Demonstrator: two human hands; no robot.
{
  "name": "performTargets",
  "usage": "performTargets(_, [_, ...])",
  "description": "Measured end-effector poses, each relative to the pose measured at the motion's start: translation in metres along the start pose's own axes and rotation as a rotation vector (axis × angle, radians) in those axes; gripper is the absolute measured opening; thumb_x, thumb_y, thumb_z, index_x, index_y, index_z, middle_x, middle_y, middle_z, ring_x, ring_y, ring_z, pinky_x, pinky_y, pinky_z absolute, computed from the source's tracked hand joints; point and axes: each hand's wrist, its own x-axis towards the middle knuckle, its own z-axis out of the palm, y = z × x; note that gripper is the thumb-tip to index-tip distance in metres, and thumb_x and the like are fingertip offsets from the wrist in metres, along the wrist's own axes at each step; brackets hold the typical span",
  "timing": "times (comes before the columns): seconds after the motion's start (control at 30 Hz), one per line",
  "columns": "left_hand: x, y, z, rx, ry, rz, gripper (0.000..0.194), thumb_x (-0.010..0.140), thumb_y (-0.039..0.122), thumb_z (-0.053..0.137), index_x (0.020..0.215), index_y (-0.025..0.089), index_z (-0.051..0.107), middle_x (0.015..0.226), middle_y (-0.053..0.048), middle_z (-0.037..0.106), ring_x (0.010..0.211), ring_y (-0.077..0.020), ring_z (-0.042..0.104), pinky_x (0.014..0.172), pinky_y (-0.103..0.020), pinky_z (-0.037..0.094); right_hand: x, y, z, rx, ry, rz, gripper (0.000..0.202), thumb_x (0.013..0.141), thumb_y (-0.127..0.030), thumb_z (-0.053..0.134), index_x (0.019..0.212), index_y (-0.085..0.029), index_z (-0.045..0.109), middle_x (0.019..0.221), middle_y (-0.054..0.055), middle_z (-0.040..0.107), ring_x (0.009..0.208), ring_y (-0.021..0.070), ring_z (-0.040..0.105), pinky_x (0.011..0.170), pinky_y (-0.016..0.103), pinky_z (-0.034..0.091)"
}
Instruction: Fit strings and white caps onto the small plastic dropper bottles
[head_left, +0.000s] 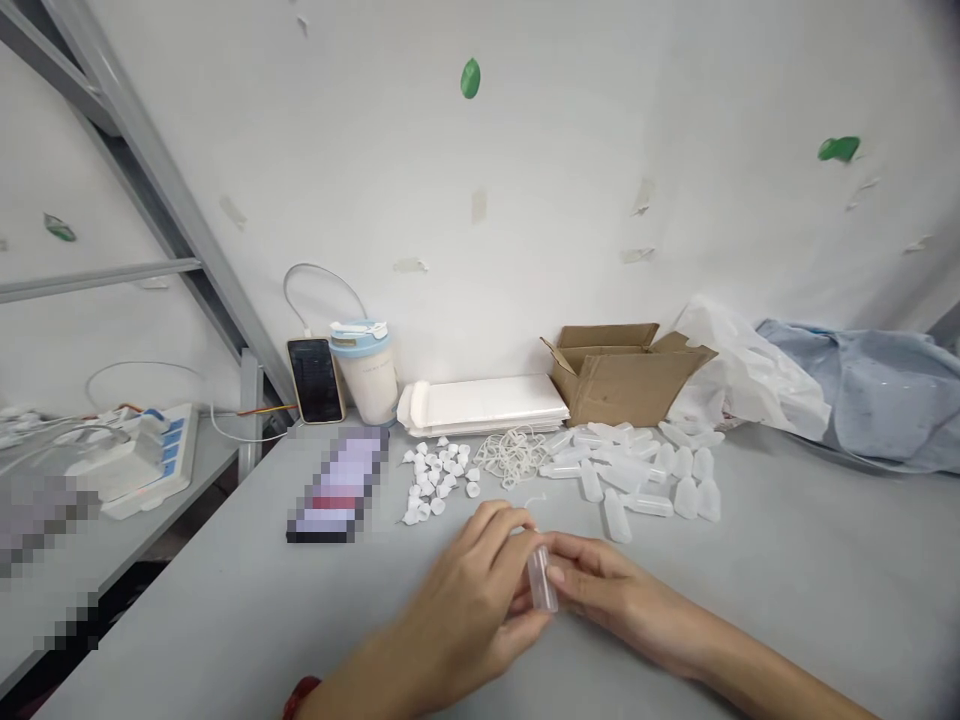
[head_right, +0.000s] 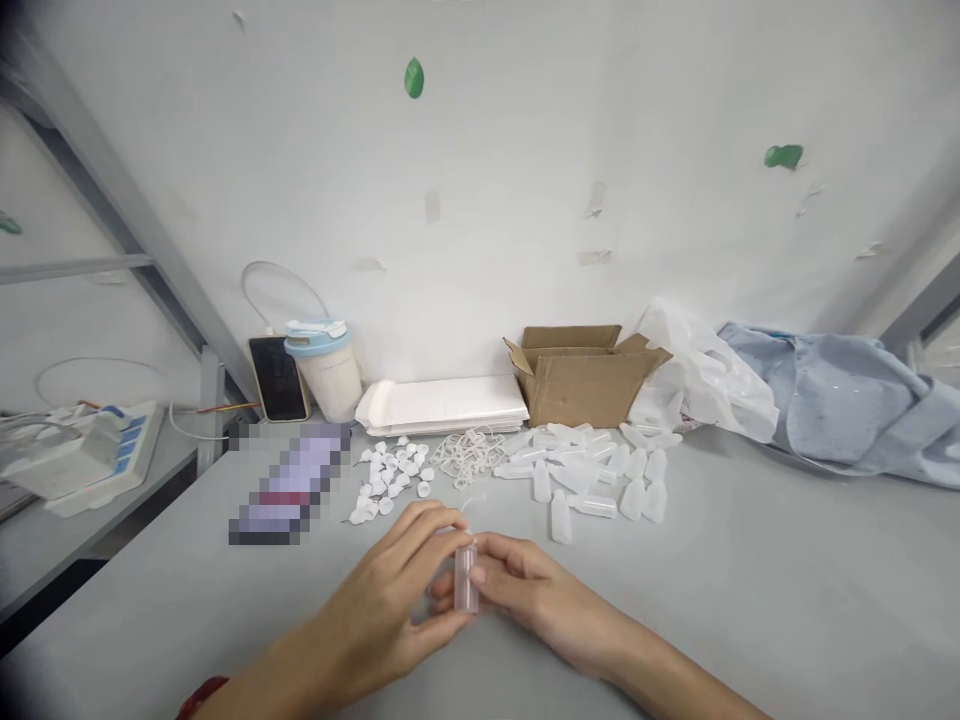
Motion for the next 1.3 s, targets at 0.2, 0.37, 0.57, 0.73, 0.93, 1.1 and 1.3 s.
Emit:
performTargets(0.2, [-0.002, -0.024, -0.028, -0.003, -0.036, -0.125, 0.037, 0.070, 0.018, 0.063, 0.106, 0.021, 0.051, 0.110, -0.007, 0.055, 0.110, -0.0268, 0.041, 0.095, -0.042, 0.037, -0.003, -0.005, -0.013, -0.222, 0.054, 0.106, 0.029, 0.081, -0.038, 0.060, 0.094, -0.013, 0.063, 0.083, 0.007, 0.068, 0.055, 0.0087, 0.056, 0.048, 0.019, 0.036])
performTargets(0.37, [-0.005, -0.041, -0.033, -0.100, -0.183, -0.315, 0.037, 0.063, 0.016, 0.063, 0.097, 0.023, 0.050, 0.108, -0.004, 0.051, 0.108, -0.0255, 0.040, 0.090, -0.039, 0.040, -0.006, -0.023, -0.029, -0.382, 0.313, 0.018, 0.027, 0.083, -0.039, 0.056, 0.085, -0.013, 0.062, 0.073, 0.004, 0.065, 0.050, 0.0069, 0.049, 0.045, 0.019, 0.031])
performTargets(0.57, [-0.010, -0.044, -0.030, -0.173, -0.312, -0.435, 0.037, 0.061, 0.019, 0.062, 0.096, 0.022, 0.050, 0.105, -0.004, 0.048, 0.104, -0.0253, 0.041, 0.086, -0.036, 0.040, -0.007, -0.034, -0.041, -0.673, 0.569, -0.051, 0.027, 0.087, -0.037, 0.048, 0.075, -0.016, 0.059, 0.071, 0.001, 0.062, 0.052, 0.0094, 0.048, 0.049, 0.022, 0.035])
performTargets(0.73, [-0.011, -0.046, -0.038, -0.159, -0.345, -0.463, 0.042, 0.064, 0.028, 0.065, 0.103, 0.024, 0.051, 0.108, -0.004, 0.047, 0.107, -0.0263, 0.040, 0.090, -0.037, 0.037, -0.004, -0.023, -0.045, -1.184, 0.667, -0.203, 0.022, 0.089, -0.029, 0.042, 0.080, -0.018, 0.059, 0.074, 0.003, 0.061, 0.061, 0.0147, 0.053, 0.054, 0.026, 0.041])
performTargets(0.93, [-0.013, -0.045, -0.042, -0.146, -0.363, -0.413, 0.034, 0.069, 0.022, 0.058, 0.102, 0.023, 0.052, 0.107, -0.005, 0.049, 0.106, -0.0257, 0.041, 0.088, -0.037, 0.039, -0.003, -0.013, -0.055, -1.547, 0.657, -0.314, 0.023, 0.088, -0.021, 0.040, 0.102, -0.021, 0.058, 0.099, 0.011, 0.059, 0.090, 0.0242, 0.057, 0.065, 0.035, 0.050])
performTargets(1.1, [-0.010, -0.042, -0.044, -0.148, -0.351, -0.372, 0.034, 0.070, 0.023, 0.059, 0.103, 0.024, 0.054, 0.107, -0.004, 0.051, 0.107, -0.0247, 0.042, 0.089, -0.036, 0.040, -0.003, -0.012, -0.059, -1.653, 0.630, -0.272, 0.026, 0.089, -0.022, 0.038, 0.104, -0.020, 0.059, 0.101, 0.013, 0.055, 0.089, 0.0261, 0.056, 0.057, 0.035, 0.051])
performTargets(1.3, [-0.004, -0.029, -0.035, 0.004, -0.250, -0.404, 0.059, 0.066, 0.054, 0.066, 0.115, 0.023, 0.052, 0.112, -0.008, 0.049, 0.106, -0.0298, 0.042, 0.086, -0.041, 0.039, -0.003, -0.010, -0.060, -1.671, 0.627, -0.237, 0.026, 0.089, -0.020, 0.039, 0.106, -0.019, 0.059, 0.104, 0.014, 0.053, 0.091, 0.0262, 0.054, 0.060, 0.036, 0.051])
